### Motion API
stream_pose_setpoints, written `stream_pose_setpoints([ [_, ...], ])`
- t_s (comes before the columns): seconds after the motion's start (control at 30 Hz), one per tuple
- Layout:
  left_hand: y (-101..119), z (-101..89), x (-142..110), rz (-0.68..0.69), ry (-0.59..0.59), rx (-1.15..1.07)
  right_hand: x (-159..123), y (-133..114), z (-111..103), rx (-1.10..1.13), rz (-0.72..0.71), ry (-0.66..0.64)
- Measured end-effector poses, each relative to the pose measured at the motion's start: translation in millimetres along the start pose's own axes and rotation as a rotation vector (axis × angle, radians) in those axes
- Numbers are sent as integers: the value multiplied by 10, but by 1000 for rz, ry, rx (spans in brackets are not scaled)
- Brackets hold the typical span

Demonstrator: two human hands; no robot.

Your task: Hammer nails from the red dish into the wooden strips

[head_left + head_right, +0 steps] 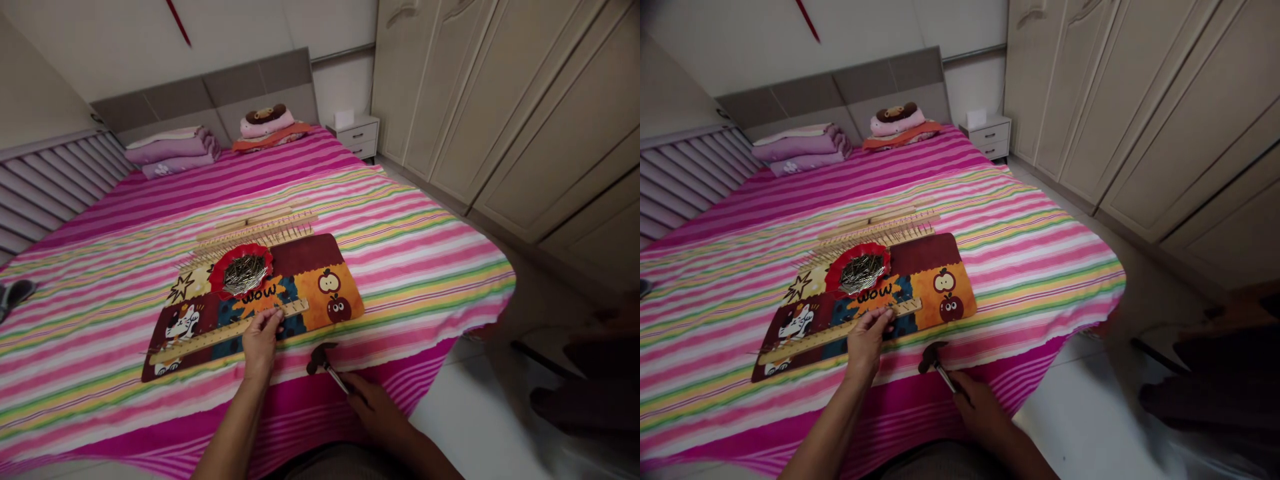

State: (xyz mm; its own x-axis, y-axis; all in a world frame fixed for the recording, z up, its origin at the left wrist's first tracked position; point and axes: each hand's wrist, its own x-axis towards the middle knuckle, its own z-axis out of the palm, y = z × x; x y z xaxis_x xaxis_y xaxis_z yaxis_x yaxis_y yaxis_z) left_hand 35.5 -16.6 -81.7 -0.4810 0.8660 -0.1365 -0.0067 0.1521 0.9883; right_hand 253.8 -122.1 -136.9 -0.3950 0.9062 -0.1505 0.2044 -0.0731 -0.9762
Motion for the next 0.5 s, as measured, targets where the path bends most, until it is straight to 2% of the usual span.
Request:
stream_pose_setpoints([
  [0.27,-32,26,14,7,20,114,15,-2,1,-22,22,1],
  [0.5,-81,6,5,75,-15,245,0,-33,3,-27,-6,3],
])
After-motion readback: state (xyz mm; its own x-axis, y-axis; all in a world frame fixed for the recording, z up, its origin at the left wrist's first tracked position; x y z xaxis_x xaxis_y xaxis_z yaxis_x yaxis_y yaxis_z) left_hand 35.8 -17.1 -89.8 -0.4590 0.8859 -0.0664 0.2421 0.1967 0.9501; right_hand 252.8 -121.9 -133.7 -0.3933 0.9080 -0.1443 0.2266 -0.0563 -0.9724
